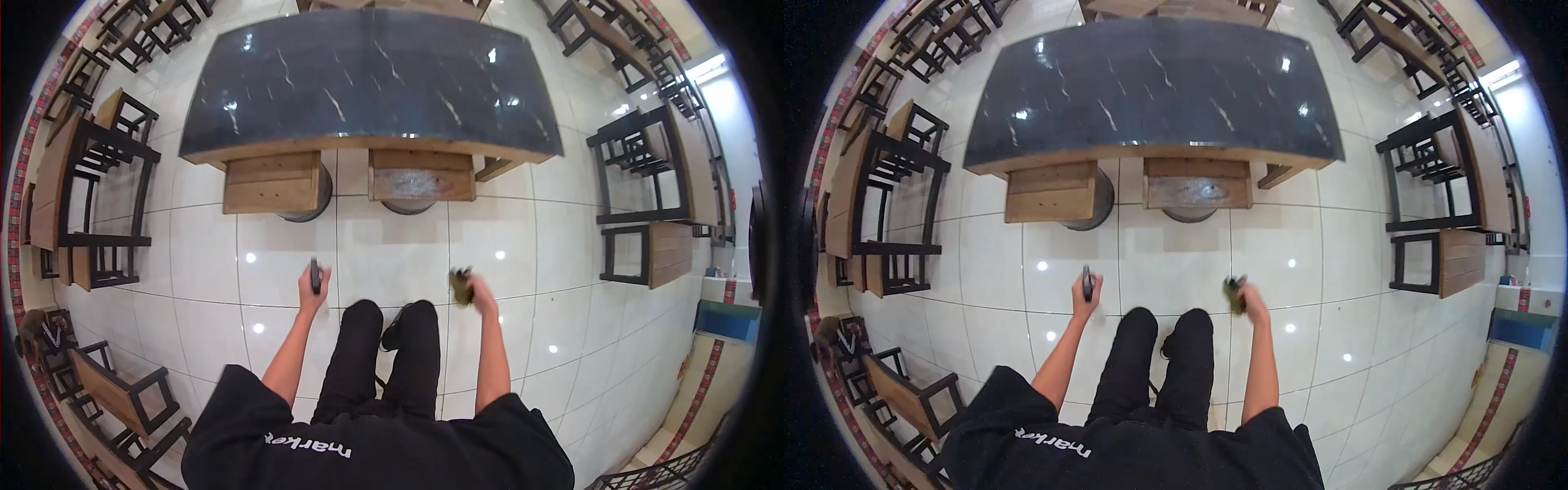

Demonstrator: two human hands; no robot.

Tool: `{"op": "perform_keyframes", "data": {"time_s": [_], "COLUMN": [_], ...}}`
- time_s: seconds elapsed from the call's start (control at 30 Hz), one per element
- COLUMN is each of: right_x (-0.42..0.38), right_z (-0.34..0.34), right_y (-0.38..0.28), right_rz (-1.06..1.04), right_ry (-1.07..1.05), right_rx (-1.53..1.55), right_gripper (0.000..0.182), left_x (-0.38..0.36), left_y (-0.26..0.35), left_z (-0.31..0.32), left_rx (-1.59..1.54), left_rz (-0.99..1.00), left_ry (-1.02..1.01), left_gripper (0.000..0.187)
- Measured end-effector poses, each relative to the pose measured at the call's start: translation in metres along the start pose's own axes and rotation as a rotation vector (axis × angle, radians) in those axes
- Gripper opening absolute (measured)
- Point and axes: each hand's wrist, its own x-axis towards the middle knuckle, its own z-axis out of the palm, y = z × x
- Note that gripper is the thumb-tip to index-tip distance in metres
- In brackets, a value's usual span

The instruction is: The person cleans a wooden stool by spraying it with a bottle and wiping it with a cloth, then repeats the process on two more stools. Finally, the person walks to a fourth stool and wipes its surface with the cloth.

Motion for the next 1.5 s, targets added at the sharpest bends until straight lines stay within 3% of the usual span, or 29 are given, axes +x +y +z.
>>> {"op": "perform_keyframes", "data": {"time_s": [0.07,0.17,0.2,0.27,0.33,0.37,0.43,0.47,0.53,0.6,0.67,0.7,0.9,1.0,1.03,1.2,1.33,1.4,1.5], "right_x": [-0.084,-0.212,-0.236,-0.257,-0.262,-0.258,-0.242,-0.235,-0.209,-0.172,-0.167,-0.17,-0.17,-0.141,-0.13,-0.095,-0.042,0.016,0.021], "right_z": [0.034,0.117,0.137,0.17,0.205,0.223,0.255,0.271,0.297,0.317,0.356,0.378,0.505,0.545,0.558,0.626,0.689,0.716,0.801], "right_y": [-0.008,-0.069,-0.078,-0.084,-0.092,-0.097,-0.112,-0.114,-0.119,-0.114,-0.126,-0.134,-0.165,-0.151,-0.147,-0.152,-0.175,-0.17,-0.253], "right_rz": [0.167,0.291,0.297,0.093,0.064,0.022,-0.023,-0.062,-0.095,-0.222,-0.239,-0.202,-0.245,-0.195,-0.168,-0.079,-0.02,-0.196,-0.222], "right_ry": [-0.154,-0.195,-0.199,-0.284,-0.296,-0.3,-0.308,-0.299,-0.222,-0.147,0.056,0.044,-0.045,-0.041,-0.047,-0.06,-0.033,-0.072,-0.087], "right_rx": [0.23,0.108,0.095,-0.205,-0.352,-0.488,-0.626,-0.739,-0.88,-0.949,-0.98,-0.941,-0.844,-0.888,-0.919,-0.964,-1.041,-1.257,-1.055], "right_gripper": [0.047,0.058,0.058,0.048,0.04,0.032,0.029,0.026,0.028,0.03,0.029,0.029,0.03,0.031,0.032,0.031,0.029,0.03,0.031], "left_x": [-0.041,-0.084,-0.094,-0.1,-0.091,-0.089,-0.074,-0.059,-0.046,-0.019,-0.001,0.01,0.055,0.077,0.087,0.158,0.234,0.28,0.324], "left_y": [0.034,0.107,0.134,0.196,0.261,0.279,0.304,0.322,0.309,0.287,0.274,0.278,0.265,0.237,0.236,0.184,0.144,0.138,0.151], "left_z": [-0.065,-0.162,-0.194,-0.249,-0.292,-0.307,-0.332,-0.346,-0.365,-0.407,-0.449,-0.477,-0.589,-0.621,-0.632,-0.674,-0.723,-0.743,-0.761], "left_rx": [0.068,0.063,-0.012,-0.087,-0.262,-0.268,-0.344,-0.331,-0.35,-0.373,-0.231,-0.212,-0.15,-0.284,-0.172,-0.211,-0.178,-0.072,0.116], "left_rz": [-0.065,-0.178,-0.202,-0.249,-0.207,-0.213,-0.204,-0.323,0.015,0.083,0.233,0.318,0.072,0.143,0.152,0.087,0.134,0.119,0.146], "left_ry": [-0.102,-0.205,-0.324,-0.548,-0.756,-0.737,-1.12,-1.267,-1.208,-1.195,-1.177,-1.109,-1.148,-1.038,-1.059,-1.12,-0.945,-0.901,-0.77], "left_gripper": [0.024,0.022,0.02,0.017,0.017,0.017,0.021,0.025,0.023,0.023,0.026,0.028,0.025,0.026,0.027,0.03,0.033,0.033,0.025]}}
